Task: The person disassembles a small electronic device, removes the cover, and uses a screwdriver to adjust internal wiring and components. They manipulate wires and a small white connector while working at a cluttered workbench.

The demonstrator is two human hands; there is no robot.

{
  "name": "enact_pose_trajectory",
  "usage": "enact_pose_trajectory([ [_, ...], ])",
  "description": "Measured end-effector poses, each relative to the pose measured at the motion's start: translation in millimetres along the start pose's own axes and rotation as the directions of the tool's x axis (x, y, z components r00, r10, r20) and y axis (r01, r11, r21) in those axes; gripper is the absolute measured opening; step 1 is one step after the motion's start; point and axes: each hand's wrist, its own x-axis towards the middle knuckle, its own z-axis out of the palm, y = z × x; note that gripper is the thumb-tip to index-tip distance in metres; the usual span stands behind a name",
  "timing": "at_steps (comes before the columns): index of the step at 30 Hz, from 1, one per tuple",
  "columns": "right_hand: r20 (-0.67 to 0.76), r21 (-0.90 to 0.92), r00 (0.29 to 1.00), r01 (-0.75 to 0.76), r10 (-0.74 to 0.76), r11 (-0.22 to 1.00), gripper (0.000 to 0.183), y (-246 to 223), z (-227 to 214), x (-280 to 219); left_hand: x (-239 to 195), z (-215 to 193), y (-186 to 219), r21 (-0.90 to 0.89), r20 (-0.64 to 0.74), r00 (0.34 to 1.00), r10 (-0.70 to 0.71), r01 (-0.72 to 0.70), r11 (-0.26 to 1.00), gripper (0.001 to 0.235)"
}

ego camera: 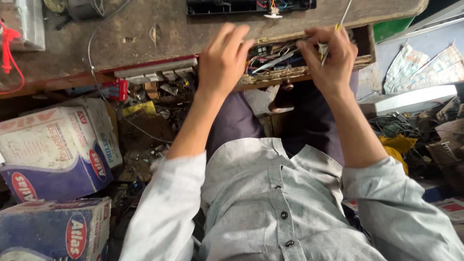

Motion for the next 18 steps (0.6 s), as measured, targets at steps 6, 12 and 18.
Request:
enact_pose_trajectory([
  [6,-0.012,0.009,0.999,0.05,-0.05,0.999,0.029,18.6,29.4,34.8,41.1,63.8,-39.8,0.039,0.099,0.963,0.251,-0.256,0.966,0.035],
  [12,-0.056,0.015,0.998,0.003,-0.002,1.0,0.032,29.7,31.5,38.6,64.4,59.6,-39.5,0.031,0.189,0.886,0.424,-0.437,0.899,0.022],
  [18,-0.048,0.024,0.998,-0.048,0.049,0.999,0.032,34.3,30.9,39.9,86.2,53.1,-36.6,-0.07,0.262,0.835,0.485,-0.484,0.872,0.016],
])
